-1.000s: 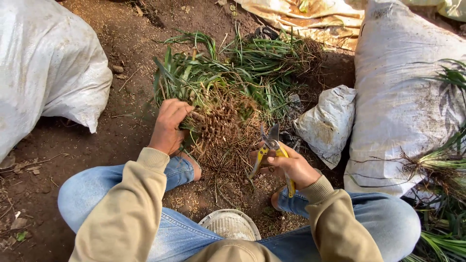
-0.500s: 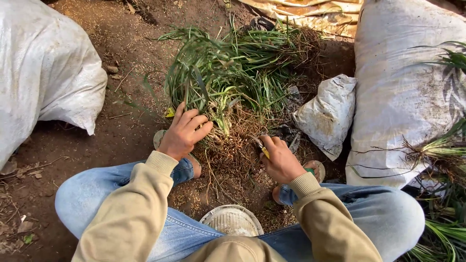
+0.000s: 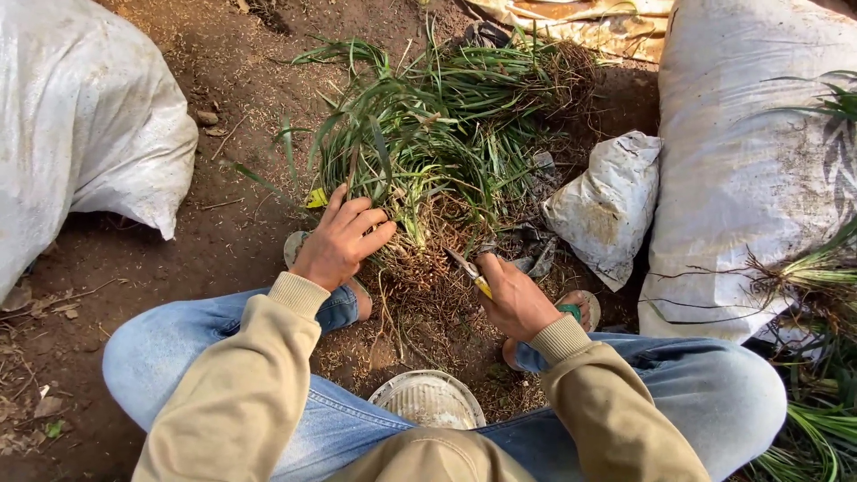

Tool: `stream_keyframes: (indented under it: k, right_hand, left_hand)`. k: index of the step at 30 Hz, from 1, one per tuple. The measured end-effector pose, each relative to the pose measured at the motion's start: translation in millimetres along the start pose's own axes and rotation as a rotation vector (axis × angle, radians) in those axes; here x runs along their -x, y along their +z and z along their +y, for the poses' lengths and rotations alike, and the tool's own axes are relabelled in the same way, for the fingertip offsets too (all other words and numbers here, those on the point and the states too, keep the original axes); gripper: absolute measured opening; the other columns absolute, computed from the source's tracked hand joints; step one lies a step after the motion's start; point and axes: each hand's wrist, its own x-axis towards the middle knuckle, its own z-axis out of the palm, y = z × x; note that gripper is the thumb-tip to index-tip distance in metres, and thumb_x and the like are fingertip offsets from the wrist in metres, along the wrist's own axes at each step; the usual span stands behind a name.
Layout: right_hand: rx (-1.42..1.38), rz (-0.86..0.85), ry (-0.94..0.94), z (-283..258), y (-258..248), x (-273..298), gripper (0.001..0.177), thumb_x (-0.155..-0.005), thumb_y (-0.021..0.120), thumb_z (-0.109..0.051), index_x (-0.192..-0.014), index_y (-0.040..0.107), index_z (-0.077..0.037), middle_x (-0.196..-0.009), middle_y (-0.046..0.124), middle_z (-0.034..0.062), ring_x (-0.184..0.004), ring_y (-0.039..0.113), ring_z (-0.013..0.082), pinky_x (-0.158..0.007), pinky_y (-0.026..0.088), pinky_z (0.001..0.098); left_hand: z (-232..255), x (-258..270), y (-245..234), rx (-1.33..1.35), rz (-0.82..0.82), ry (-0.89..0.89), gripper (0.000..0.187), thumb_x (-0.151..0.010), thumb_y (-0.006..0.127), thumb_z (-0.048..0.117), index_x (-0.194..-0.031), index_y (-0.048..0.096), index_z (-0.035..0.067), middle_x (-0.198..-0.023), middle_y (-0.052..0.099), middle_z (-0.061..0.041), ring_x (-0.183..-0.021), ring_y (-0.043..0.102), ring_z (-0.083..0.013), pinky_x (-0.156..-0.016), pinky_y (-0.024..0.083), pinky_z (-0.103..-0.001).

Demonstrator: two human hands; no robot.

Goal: The person sits on the ground and uses yellow-handled pruning shears to trim the roots and lower stems of a bunch of green leafy plants. They repeatedly cut the plant material and separate the trimmed sections, working with the plants directly on the dirt surface.

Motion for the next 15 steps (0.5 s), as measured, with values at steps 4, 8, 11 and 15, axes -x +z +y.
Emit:
stream_keyframes:
  k: [4,8,11,15]
  right_hand:
    - [0.097,0.051,-0.025,-24,-17,9,0.044,-0.101,0.053,-0.03,-0.14,0.041,-0.014,-0.108,0.062,0.0155,-0.11,0.058,0.0345,-0.096,0.048,0.0553]
    - [0.382,0.074,0.017,-27,-20,15,0.048,-0.102,0.047,-0.047,-0.143,0.043,-0.021,-0.104,0.063,0.0032,-0.105,0.052,0.0223,-0.094,0.041,0.0443]
    - [0.071,0.079,0.003,7,18,0,0.045,-0.1,0.056,-0.027,-0.143,0.045,-0.02,-0.106,0.068,0.0112,-0.1,0.059,0.0302,-0.086,0.052,0.0455]
    - [-0.09,0.085,-0.021,5,29,-1,0.05,-0.096,0.059,-0.017,-0.144,0.044,-0.02,-0.111,0.069,0.0166,-0.1,0.062,0.0374,-0.084,0.054,0.0501]
  left_hand:
    - [2,3,4,-0.014,-0.011,0.014,0.03,-0.096,0.057,0.002,-0.113,0.064,0.026,-0.107,0.058,0.003,-0.117,0.054,-0.021,-0.118,0.034,-0.057]
    - [6,3,1,-0.013,-0.013,0.029,0.031,-0.095,0.06,0.003,-0.115,0.064,0.026,-0.106,0.058,0.003,-0.117,0.054,-0.0212,-0.117,0.035,-0.058]
    - [7,0,-7,-0.017,-0.031,0.048,0.034,-0.091,0.062,-0.001,-0.113,0.063,0.025,-0.105,0.056,0.003,-0.116,0.054,-0.0211,-0.117,0.036,-0.058]
    - [4,1,-9,-0.031,-0.038,0.064,0.036,-0.088,0.065,-0.002,-0.112,0.063,0.024,-0.105,0.056,0.003,-0.116,0.054,-0.0212,-0.117,0.037,-0.058]
